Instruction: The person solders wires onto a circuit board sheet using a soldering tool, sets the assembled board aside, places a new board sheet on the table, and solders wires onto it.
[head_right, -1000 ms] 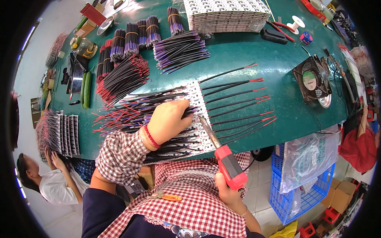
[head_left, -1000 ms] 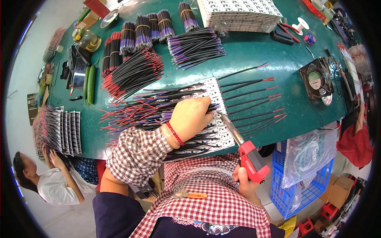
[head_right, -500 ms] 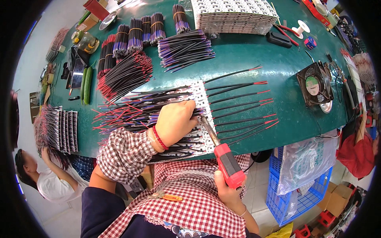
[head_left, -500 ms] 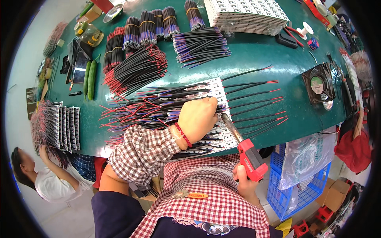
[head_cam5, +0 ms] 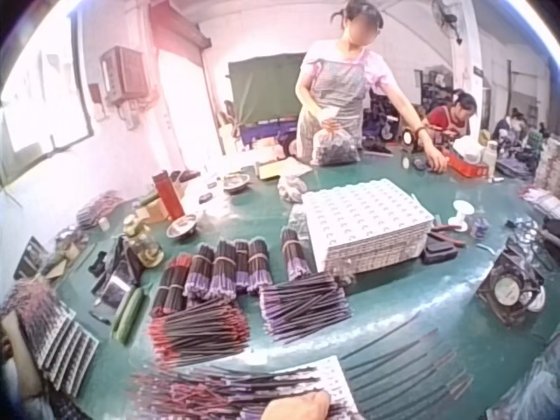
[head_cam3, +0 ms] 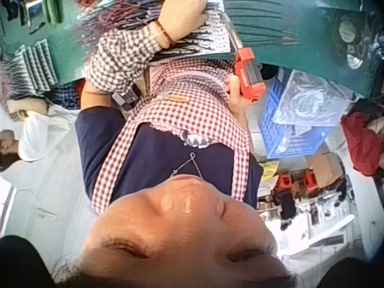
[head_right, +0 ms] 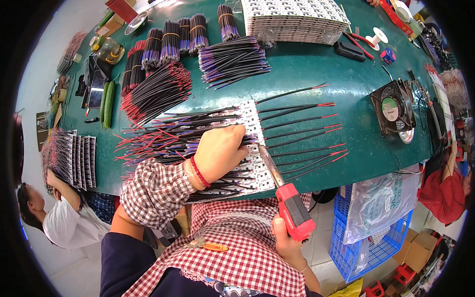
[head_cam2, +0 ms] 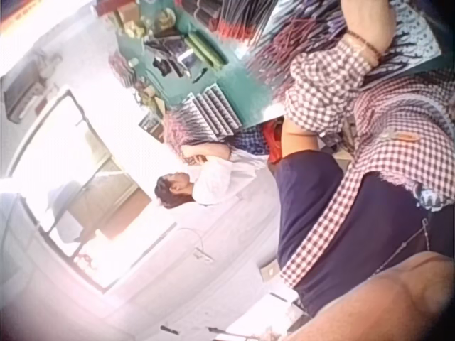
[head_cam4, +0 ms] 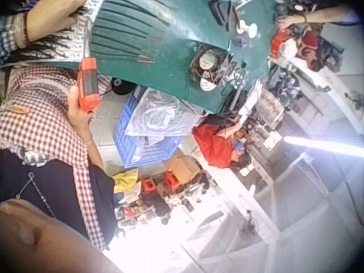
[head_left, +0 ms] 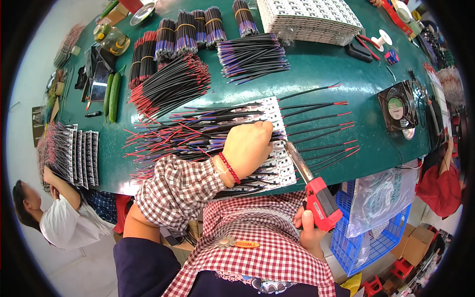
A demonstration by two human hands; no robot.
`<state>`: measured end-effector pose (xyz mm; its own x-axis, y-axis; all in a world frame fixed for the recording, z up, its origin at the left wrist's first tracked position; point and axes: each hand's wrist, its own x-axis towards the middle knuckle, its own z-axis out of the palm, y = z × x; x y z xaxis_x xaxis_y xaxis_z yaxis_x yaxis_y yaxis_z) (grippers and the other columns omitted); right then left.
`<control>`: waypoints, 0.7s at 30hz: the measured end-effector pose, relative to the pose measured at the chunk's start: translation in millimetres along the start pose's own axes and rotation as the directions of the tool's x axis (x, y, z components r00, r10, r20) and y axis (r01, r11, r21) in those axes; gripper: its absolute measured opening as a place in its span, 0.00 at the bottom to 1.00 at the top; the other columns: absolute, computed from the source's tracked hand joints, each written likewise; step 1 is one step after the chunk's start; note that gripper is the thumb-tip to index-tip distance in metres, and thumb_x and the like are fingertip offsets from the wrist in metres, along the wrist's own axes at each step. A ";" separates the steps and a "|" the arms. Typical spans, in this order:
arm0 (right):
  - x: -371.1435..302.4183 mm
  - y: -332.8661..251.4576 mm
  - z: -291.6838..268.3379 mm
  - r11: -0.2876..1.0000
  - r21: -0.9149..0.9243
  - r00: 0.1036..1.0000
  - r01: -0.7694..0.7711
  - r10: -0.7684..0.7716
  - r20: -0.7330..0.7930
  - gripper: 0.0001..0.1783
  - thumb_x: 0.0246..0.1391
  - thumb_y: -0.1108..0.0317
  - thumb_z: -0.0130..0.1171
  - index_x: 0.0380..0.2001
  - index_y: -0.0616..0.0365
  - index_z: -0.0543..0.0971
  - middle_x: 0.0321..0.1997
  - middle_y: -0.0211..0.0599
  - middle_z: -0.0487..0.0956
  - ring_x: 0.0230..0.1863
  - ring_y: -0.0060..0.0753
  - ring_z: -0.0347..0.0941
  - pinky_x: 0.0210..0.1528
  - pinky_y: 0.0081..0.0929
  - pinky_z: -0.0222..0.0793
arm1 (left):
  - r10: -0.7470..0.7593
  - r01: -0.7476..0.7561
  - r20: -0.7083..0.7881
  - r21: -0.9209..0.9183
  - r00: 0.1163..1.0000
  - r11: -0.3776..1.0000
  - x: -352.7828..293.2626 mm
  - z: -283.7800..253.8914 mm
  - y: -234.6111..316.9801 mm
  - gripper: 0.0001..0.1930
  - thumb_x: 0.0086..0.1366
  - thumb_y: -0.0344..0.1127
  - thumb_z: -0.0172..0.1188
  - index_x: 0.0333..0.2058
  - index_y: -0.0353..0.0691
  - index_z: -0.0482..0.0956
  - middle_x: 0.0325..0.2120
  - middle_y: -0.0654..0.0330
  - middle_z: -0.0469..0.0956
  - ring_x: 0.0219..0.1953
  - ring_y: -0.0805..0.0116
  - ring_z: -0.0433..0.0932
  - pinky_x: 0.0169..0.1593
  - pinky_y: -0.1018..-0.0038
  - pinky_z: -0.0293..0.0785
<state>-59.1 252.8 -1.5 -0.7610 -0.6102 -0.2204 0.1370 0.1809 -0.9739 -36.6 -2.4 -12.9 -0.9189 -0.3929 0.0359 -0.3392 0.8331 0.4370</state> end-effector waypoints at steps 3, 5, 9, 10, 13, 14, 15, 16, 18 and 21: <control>-3.5 3.8 -3.0 1.000 0.001 1.000 -0.002 0.002 -0.018 0.13 0.58 0.69 0.48 0.44 0.66 0.68 0.22 0.35 0.72 0.17 0.21 0.63 0.21 0.20 0.63 | 0.019 -0.021 -0.027 -0.063 0.999 0.998 -1.1 -1.4 -2.3 0.10 0.49 0.32 0.59 0.25 0.35 0.69 0.22 0.48 0.75 0.25 0.48 0.76 0.31 0.58 0.72; -6.1 9.4 -7.5 0.998 0.027 0.999 0.048 -0.048 -0.004 0.16 0.58 0.68 0.48 0.46 0.66 0.67 0.23 0.36 0.72 0.18 0.21 0.63 0.21 0.21 0.63 | 0.069 -0.069 -0.005 -0.147 0.998 0.987 -2.2 -6.7 -6.2 0.09 0.51 0.32 0.58 0.27 0.34 0.68 0.21 0.47 0.74 0.26 0.47 0.76 0.31 0.58 0.71; -12.2 1.8 -11.3 0.999 0.051 1.000 0.000 0.000 -0.009 0.19 0.59 0.65 0.49 0.49 0.67 0.66 0.23 0.36 0.72 0.18 0.21 0.62 0.21 0.22 0.63 | 0.020 -0.055 -0.190 -0.182 0.982 0.982 0.1 -10.7 -11.3 0.08 0.56 0.28 0.56 0.30 0.33 0.67 0.25 0.47 0.71 0.29 0.45 0.73 0.32 0.59 0.70; -12.9 2.4 -12.4 0.999 0.049 1.000 0.009 -0.008 -0.015 0.19 0.59 0.64 0.49 0.49 0.67 0.66 0.23 0.36 0.72 0.18 0.21 0.62 0.21 0.22 0.63 | 0.126 -0.174 -0.349 -0.109 0.928 0.979 2.7 -17.3 -8.9 0.08 0.56 0.26 0.56 0.33 0.33 0.68 0.28 0.50 0.69 0.30 0.47 0.72 0.33 0.62 0.70; -16.7 5.2 -15.1 0.999 0.040 0.999 0.025 -0.024 -0.028 0.20 0.59 0.63 0.49 0.49 0.66 0.66 0.23 0.36 0.71 0.18 0.22 0.62 0.21 0.22 0.64 | 0.054 -0.109 -0.225 -0.236 0.973 0.966 -1.7 -33.0 2.4 0.08 0.54 0.23 0.58 0.33 0.34 0.71 0.28 0.52 0.69 0.30 0.50 0.73 0.34 0.64 0.71; -18.1 6.0 -16.1 0.999 0.033 0.999 0.034 -0.033 -0.036 0.20 0.59 0.63 0.49 0.49 0.66 0.66 0.23 0.36 0.72 0.18 0.22 0.62 0.22 0.23 0.64 | 0.059 -0.109 -0.172 -0.294 0.983 0.950 -2.0 -31.0 3.7 0.07 0.53 0.23 0.58 0.32 0.34 0.71 0.28 0.52 0.70 0.29 0.50 0.73 0.34 0.64 0.71; -19.4 5.6 -16.8 0.999 0.034 0.999 0.034 -0.033 -0.036 0.20 0.59 0.63 0.49 0.49 0.66 0.66 0.23 0.36 0.72 0.18 0.22 0.62 0.22 0.23 0.64 | 0.067 -0.105 -0.120 -0.350 0.990 0.931 -2.4 -28.0 4.8 0.07 0.52 0.23 0.59 0.30 0.34 0.71 0.27 0.51 0.71 0.29 0.50 0.73 0.34 0.64 0.71; -19.7 4.8 -17.4 0.999 0.053 1.000 0.013 -0.012 -0.021 0.20 0.59 0.63 0.49 0.49 0.66 0.66 0.23 0.36 0.72 0.18 0.22 0.63 0.22 0.23 0.64 | 0.082 -0.124 -0.147 -0.299 0.986 0.946 -1.9 -21.6 1.6 0.06 0.52 0.27 0.60 0.29 0.35 0.72 0.23 0.50 0.74 0.26 0.49 0.75 0.32 0.62 0.72; -20.0 4.6 -16.2 0.997 0.072 1.000 -0.008 0.008 -0.003 0.20 0.59 0.63 0.50 0.49 0.66 0.66 0.23 0.36 0.72 0.18 0.22 0.63 0.22 0.23 0.64 | 0.029 -0.037 -0.041 -0.222 0.999 0.974 -4.2 -18.0 -1.3 0.06 0.52 0.30 0.60 0.27 0.35 0.72 0.21 0.49 0.74 0.25 0.49 0.75 0.31 0.61 0.72; -21.2 10.6 -12.7 0.991 0.105 0.996 -0.085 0.084 0.011 0.20 0.59 0.63 0.50 0.49 0.65 0.65 0.23 0.36 0.72 0.19 0.22 0.63 0.23 0.22 0.64 | -0.014 0.017 0.030 -0.114 0.999 0.993 -4.1 -9.7 -4.2 0.09 0.52 0.36 0.60 0.25 0.36 0.73 0.16 0.49 0.75 0.23 0.48 0.76 0.30 0.58 0.72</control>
<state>-49.6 277.5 -6.5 -0.7397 -0.6013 -0.3022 0.2666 0.1505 -0.9520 -29.5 -8.0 -6.1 -0.9198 -0.3924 0.0026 -0.3298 0.7766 0.5368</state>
